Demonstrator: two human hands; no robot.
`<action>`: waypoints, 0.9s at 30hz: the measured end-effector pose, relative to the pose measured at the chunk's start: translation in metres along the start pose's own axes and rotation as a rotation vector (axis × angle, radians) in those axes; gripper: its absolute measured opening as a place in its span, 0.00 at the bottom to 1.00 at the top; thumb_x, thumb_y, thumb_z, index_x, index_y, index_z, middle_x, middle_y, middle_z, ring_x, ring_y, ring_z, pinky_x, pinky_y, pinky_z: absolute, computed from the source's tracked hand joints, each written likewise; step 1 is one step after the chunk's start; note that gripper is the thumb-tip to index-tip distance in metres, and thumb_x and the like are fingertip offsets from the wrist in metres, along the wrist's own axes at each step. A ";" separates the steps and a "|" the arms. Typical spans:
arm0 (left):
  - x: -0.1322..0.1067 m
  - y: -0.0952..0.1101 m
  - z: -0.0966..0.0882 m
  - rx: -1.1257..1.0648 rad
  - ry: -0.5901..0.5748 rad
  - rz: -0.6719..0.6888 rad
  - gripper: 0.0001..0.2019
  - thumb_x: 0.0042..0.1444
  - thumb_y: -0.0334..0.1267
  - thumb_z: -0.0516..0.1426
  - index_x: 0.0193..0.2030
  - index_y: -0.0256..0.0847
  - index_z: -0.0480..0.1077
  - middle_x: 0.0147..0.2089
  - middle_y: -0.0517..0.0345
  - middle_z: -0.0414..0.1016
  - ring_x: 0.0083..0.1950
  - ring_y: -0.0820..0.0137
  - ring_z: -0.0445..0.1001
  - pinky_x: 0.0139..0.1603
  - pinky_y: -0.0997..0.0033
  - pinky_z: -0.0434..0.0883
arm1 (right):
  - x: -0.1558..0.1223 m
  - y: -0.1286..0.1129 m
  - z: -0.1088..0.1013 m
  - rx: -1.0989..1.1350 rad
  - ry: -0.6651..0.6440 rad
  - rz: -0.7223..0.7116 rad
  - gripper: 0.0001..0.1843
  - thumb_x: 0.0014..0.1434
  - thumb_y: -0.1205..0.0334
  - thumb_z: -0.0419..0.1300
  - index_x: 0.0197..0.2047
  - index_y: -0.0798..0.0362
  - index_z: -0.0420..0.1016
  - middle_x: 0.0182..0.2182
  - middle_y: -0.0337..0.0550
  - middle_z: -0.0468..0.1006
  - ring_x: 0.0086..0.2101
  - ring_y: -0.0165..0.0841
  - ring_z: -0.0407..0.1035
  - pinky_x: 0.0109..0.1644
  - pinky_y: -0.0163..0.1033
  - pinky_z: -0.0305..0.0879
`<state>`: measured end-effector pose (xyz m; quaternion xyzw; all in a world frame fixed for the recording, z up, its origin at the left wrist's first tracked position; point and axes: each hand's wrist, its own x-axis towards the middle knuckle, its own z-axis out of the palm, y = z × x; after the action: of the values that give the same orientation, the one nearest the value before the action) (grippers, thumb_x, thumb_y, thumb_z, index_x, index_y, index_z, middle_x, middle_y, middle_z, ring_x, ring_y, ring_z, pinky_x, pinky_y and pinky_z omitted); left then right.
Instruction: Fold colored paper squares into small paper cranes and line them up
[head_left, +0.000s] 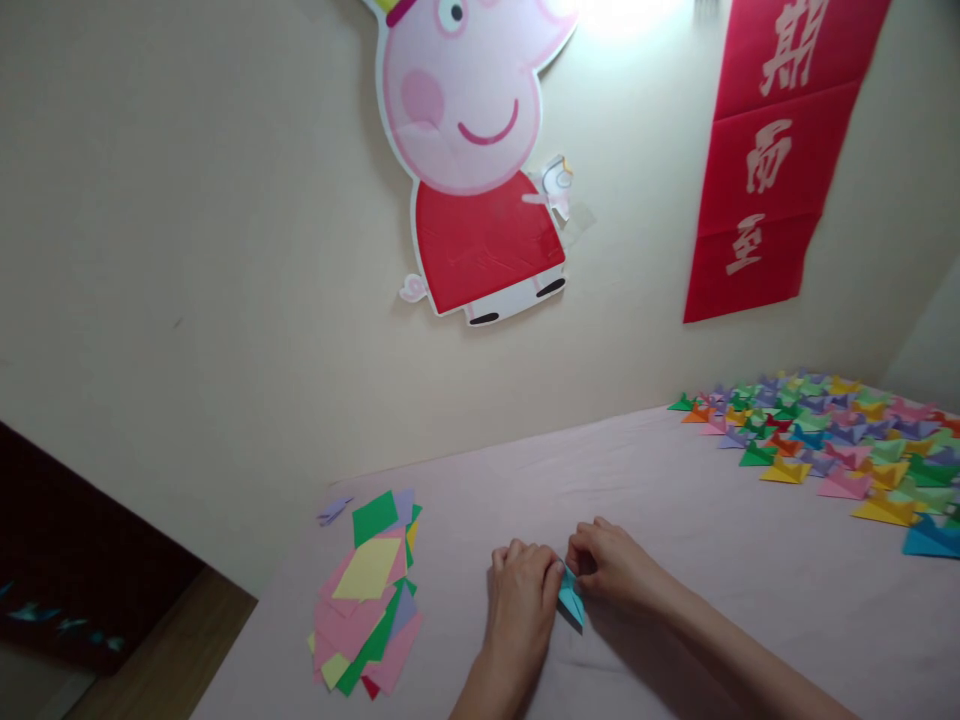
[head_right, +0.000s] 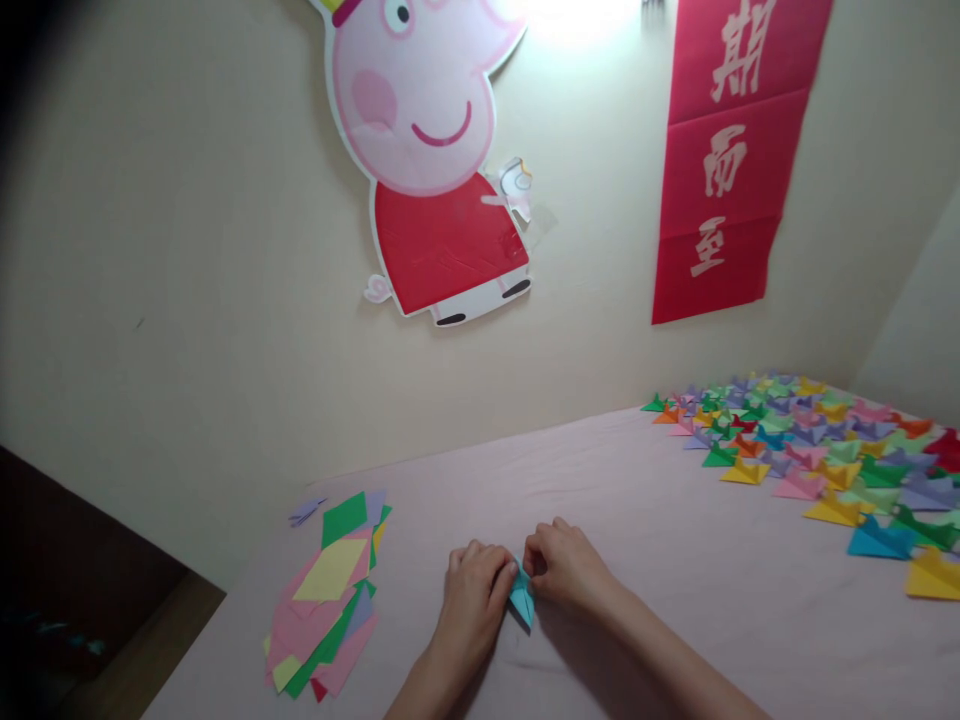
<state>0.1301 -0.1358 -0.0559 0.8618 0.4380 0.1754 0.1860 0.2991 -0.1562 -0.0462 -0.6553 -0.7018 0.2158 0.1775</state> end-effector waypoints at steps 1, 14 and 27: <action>0.000 0.000 -0.002 -0.009 -0.003 0.003 0.10 0.67 0.34 0.50 0.37 0.44 0.71 0.39 0.61 0.76 0.45 0.65 0.68 0.48 0.62 0.57 | 0.002 -0.001 -0.001 -0.007 -0.013 0.003 0.04 0.48 0.67 0.63 0.28 0.50 0.80 0.31 0.43 0.81 0.38 0.38 0.70 0.38 0.37 0.58; 0.001 0.003 0.000 -0.151 0.026 -0.051 0.04 0.61 0.38 0.58 0.36 0.44 0.73 0.38 0.60 0.75 0.44 0.63 0.68 0.47 0.63 0.59 | 0.008 -0.003 -0.004 -0.030 -0.079 0.031 0.04 0.47 0.66 0.65 0.28 0.50 0.81 0.31 0.44 0.83 0.37 0.39 0.73 0.37 0.36 0.58; 0.000 0.004 0.004 -0.174 0.123 -0.064 0.07 0.63 0.33 0.57 0.34 0.46 0.75 0.36 0.60 0.75 0.43 0.63 0.68 0.47 0.64 0.61 | -0.002 0.001 0.002 0.033 0.005 0.009 0.04 0.51 0.63 0.63 0.30 0.51 0.80 0.32 0.43 0.81 0.37 0.37 0.71 0.41 0.37 0.57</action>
<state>0.1348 -0.1386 -0.0572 0.8156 0.4591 0.2594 0.2382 0.2990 -0.1578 -0.0481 -0.6561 -0.6947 0.2266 0.1887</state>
